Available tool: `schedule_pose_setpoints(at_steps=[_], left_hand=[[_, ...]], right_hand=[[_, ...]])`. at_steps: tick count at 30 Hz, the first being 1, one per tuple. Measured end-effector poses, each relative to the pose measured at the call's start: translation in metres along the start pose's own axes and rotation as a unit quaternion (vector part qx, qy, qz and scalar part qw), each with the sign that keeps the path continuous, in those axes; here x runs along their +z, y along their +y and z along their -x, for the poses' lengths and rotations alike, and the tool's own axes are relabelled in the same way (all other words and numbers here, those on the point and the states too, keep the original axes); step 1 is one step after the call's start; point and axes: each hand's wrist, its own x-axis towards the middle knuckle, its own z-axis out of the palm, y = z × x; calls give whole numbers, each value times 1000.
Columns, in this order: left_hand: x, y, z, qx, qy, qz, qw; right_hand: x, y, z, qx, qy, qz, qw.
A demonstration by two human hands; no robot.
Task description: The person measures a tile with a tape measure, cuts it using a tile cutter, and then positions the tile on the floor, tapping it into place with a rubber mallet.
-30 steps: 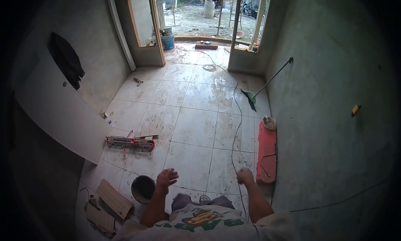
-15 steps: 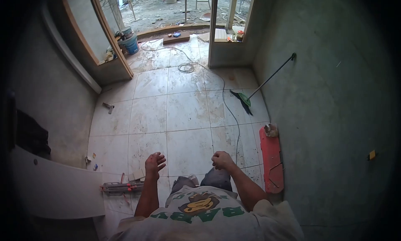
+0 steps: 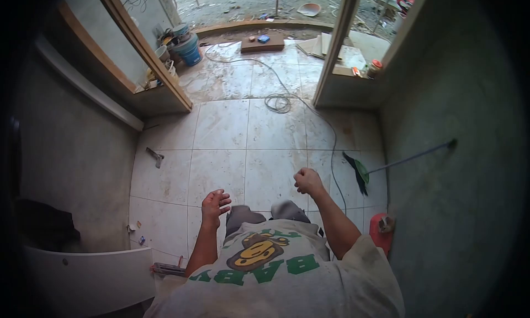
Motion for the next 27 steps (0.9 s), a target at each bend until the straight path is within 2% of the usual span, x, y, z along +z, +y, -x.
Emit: schedule_pose_setpoints(at_steps=[3,5,7,8,10,11,13,17,19,21,25,27], left_hand=[[-19,49,-75,10,89,44,995],[-23,71,-139,11,116,49,992],[-24,104,-206,-17,141,59,988],[-18,121,-241,-22,119,56,991],[8,178,-316,-19,81,34,996],[20,199,-342,-26,51,17,998],[54,265,-406,-13,-3,-23,1000],[127,396,-516,66,-88,-75,991],[157,448,-568,89,-106,-99,985],[177,477,-623,118,-116,-112,980],[204,496,-729,82,-83,-81,990],[206,501,-758,-14,-73,-69,995]], right_hand=[[6,-122,-91,-74,-16,53,996],[10,-172,-161,-107,-23,64,992],[24,-204,-234,-234,4,159,959],[31,-214,-259,-226,7,150,963],[35,-250,-296,-96,-2,103,990],[38,-260,-304,-86,-6,107,991],[36,-291,-329,7,-47,-5,999],[9,-327,-393,14,-6,-28,999],[-8,-342,-440,54,43,-76,995],[-20,-361,-492,72,59,-92,991],[-41,-423,-611,88,71,-82,990],[-50,-466,-675,73,68,-8,995]])
